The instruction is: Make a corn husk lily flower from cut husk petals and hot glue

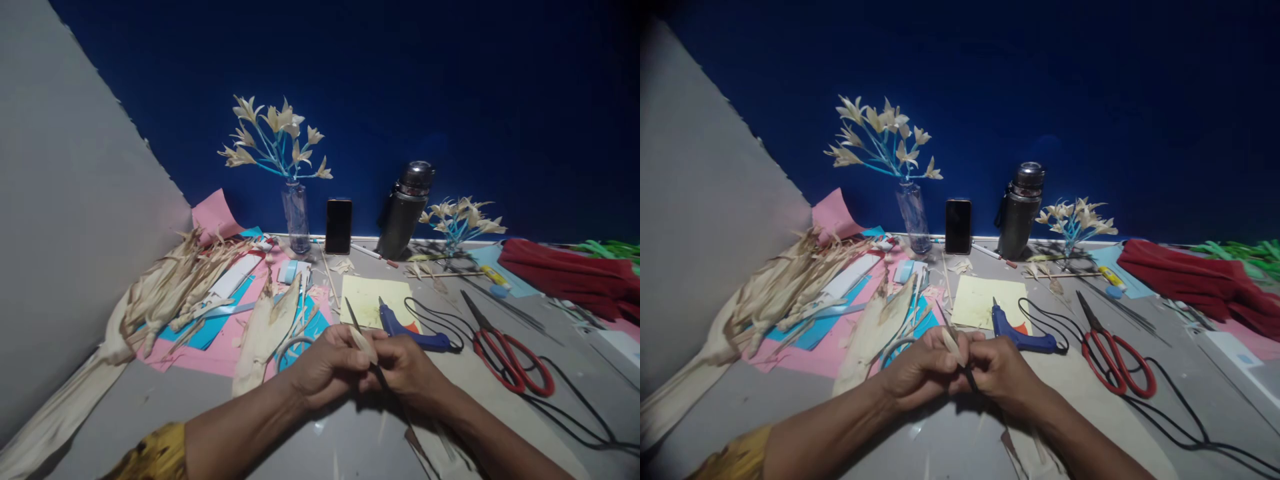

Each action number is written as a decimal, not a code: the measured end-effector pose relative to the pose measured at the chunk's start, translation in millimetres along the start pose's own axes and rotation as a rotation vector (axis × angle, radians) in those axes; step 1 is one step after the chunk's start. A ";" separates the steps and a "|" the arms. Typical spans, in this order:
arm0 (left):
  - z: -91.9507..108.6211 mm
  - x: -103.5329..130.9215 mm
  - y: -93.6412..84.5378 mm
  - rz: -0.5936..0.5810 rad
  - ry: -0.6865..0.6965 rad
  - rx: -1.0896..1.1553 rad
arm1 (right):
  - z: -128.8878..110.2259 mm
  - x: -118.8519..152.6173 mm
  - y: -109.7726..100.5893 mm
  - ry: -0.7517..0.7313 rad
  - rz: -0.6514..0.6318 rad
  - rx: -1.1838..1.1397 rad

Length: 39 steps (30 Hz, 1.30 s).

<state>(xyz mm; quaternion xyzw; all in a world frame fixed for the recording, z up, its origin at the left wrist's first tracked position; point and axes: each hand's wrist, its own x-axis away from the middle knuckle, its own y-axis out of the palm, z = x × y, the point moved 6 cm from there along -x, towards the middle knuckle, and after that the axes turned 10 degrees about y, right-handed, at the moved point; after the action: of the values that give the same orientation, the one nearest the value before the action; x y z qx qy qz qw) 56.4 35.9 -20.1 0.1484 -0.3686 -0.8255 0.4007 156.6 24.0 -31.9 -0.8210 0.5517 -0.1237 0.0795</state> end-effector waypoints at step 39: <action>110.3 10.3 -33.1 0.529 0.509 -0.382 | -7.8 5.6 -8.3 0.118 0.226 0.608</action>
<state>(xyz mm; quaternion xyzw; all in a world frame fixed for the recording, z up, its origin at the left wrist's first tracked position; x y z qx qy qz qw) -28.0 95.5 31.8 0.1708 -0.1232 -0.6848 0.6976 163.7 22.0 -21.6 -0.6848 0.5806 -0.3203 0.3022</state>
